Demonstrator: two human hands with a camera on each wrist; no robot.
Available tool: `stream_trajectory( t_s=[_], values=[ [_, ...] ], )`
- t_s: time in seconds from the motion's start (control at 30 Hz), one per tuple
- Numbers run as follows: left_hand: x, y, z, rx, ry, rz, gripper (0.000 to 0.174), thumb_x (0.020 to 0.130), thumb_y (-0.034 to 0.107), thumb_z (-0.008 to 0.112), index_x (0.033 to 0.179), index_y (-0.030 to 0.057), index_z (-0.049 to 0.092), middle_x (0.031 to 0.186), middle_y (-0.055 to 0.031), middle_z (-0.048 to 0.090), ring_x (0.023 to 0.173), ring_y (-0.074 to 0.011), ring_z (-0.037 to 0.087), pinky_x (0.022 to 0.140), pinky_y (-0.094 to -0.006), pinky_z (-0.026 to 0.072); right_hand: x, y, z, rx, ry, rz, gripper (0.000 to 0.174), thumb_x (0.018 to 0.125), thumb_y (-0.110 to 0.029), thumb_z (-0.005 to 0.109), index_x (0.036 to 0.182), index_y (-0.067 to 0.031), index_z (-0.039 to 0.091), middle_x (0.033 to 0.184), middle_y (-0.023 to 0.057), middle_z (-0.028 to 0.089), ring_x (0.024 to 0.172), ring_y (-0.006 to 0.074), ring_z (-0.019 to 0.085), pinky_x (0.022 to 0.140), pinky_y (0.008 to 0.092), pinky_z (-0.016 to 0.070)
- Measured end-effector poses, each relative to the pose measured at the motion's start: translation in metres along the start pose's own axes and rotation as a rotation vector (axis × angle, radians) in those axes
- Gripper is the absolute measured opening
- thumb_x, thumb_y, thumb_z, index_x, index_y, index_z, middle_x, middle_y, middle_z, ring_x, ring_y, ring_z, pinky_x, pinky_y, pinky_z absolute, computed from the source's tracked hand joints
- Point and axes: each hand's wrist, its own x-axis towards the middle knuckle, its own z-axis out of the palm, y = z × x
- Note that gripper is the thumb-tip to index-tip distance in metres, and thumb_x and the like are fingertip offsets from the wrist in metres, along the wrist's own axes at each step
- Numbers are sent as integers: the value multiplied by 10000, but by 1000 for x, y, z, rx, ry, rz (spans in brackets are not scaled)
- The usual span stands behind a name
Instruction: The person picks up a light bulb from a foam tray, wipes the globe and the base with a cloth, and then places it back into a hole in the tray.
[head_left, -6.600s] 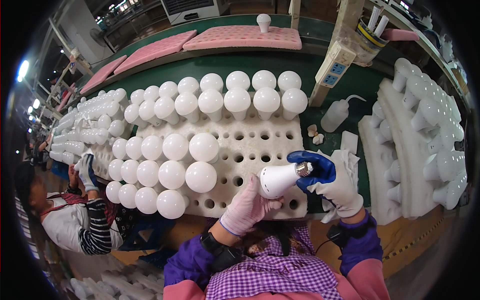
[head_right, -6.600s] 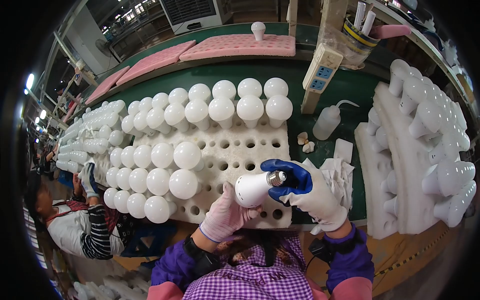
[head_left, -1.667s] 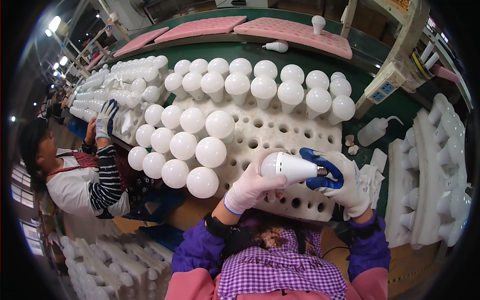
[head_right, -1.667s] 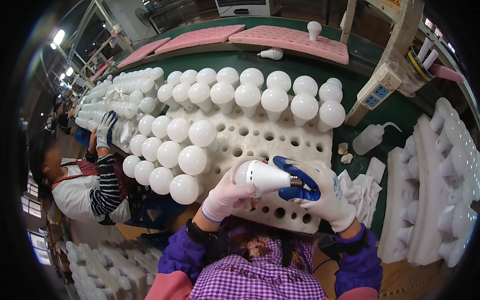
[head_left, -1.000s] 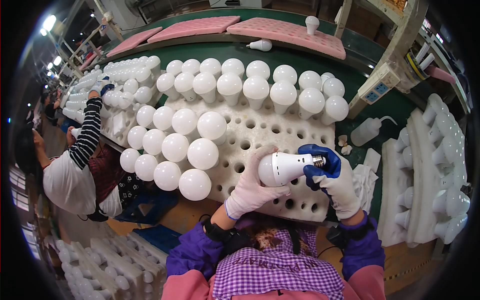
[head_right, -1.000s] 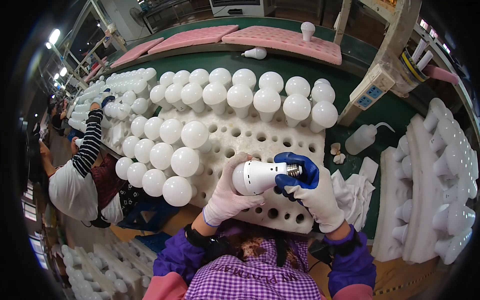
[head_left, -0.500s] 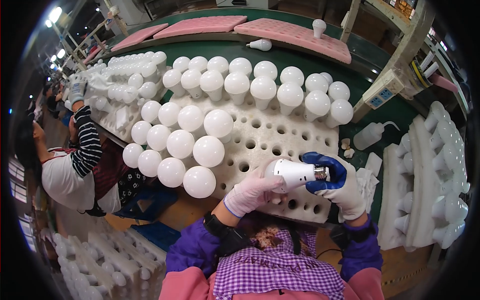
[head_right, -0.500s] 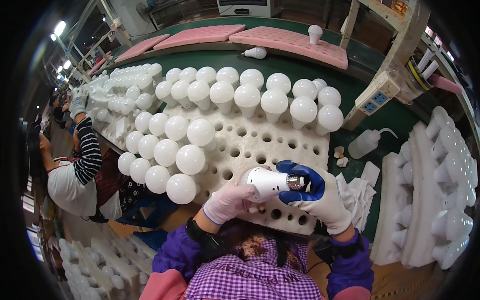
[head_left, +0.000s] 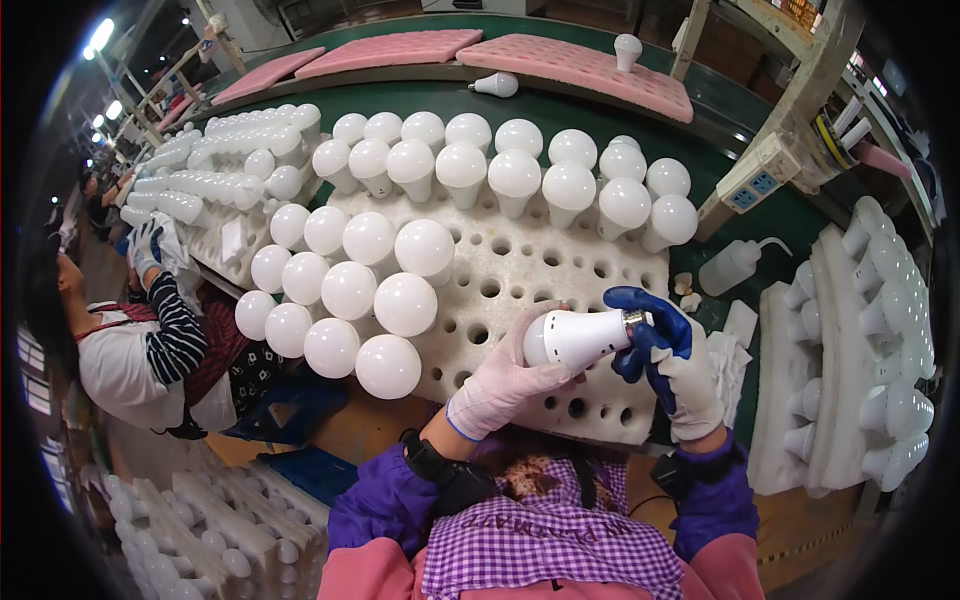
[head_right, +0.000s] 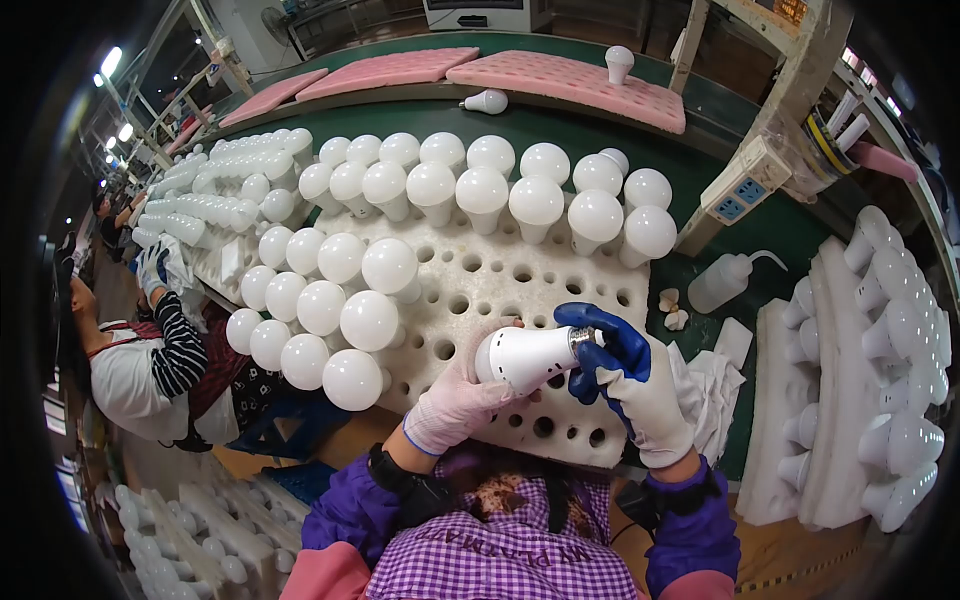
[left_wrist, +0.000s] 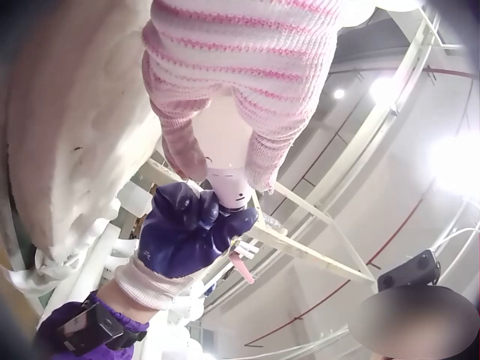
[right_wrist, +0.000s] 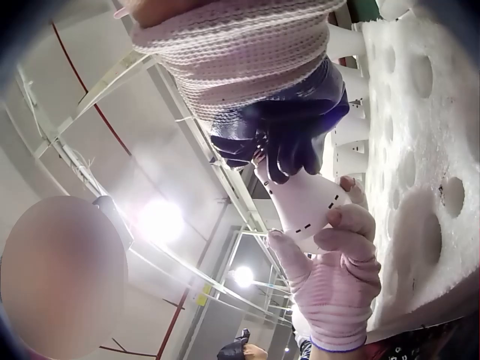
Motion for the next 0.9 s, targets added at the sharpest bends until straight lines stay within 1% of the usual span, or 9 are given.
stream_trajectory(
  t_s=[0.13,0.23,0.4,0.47,0.5,0.57,0.6,0.73,0.9],
  values=[
    [0,-1,5,29,8,4,835,697,124,792,1366,56,298,1194,-128,495,955,-222,606,794,-314,526,-1,0,1,10,76,57,321,915,-195,589,1166,4,586,803,21,588,596,56,519,518,194,408],
    [-1,-4,4,180,-1,30,828,717,85,778,1377,34,281,1209,-104,480,980,-179,586,831,-304,518,0,3,1,8,112,56,304,911,-203,595,1139,-1,599,790,21,586,586,51,514,507,190,401],
    [1,-5,13,242,106,35,848,687,108,804,1357,11,294,1180,-118,493,961,-165,583,793,-288,523,2,6,12,-74,189,34,293,891,-221,626,1085,-2,614,794,19,590,586,48,515,514,190,406],
    [2,-10,15,331,131,74,808,696,62,780,1346,23,301,1172,-119,489,949,-177,593,770,-292,536,7,17,24,-292,329,-277,262,869,-191,646,1044,1,616,750,12,588,585,45,515,511,191,407],
    [2,-12,16,422,158,117,772,706,16,756,1334,35,308,1165,-119,485,938,-190,602,747,-296,549,7,15,20,-292,332,-277,262,869,-191,646,1044,1,616,750,12,588,585,45,515,511,191,407],
    [2,-14,14,429,155,115,770,705,21,759,1331,32,310,1160,-119,486,937,-186,601,741,-291,550,7,7,7,-476,244,-23,230,842,-131,650,1028,1,616,692,8,578,573,41,512,507,188,408],
    [2,-14,14,435,155,115,769,704,27,761,1328,28,312,1155,-118,488,937,-183,600,734,-287,550,7,4,6,-336,239,36,193,860,-129,603,1009,-9,629,648,7,567,528,37,505,474,187,397],
    [-1,-9,16,291,172,16,803,696,118,792,1332,8,314,1138,-116,515,938,-160,581,760,-274,527,9,1,0,-200,181,64,235,920,-195,509,970,-10,647,627,9,565,463,45,496,415,184,364],
    [1,-11,11,185,111,-51,784,710,100,772,1338,14,311,1166,-113,497,987,-154,559,762,-264,518,10,-2,1,-193,199,110,233,925,-204,517,962,-13,645,611,6,551,454,45,491,395,180,351]
  ],
)
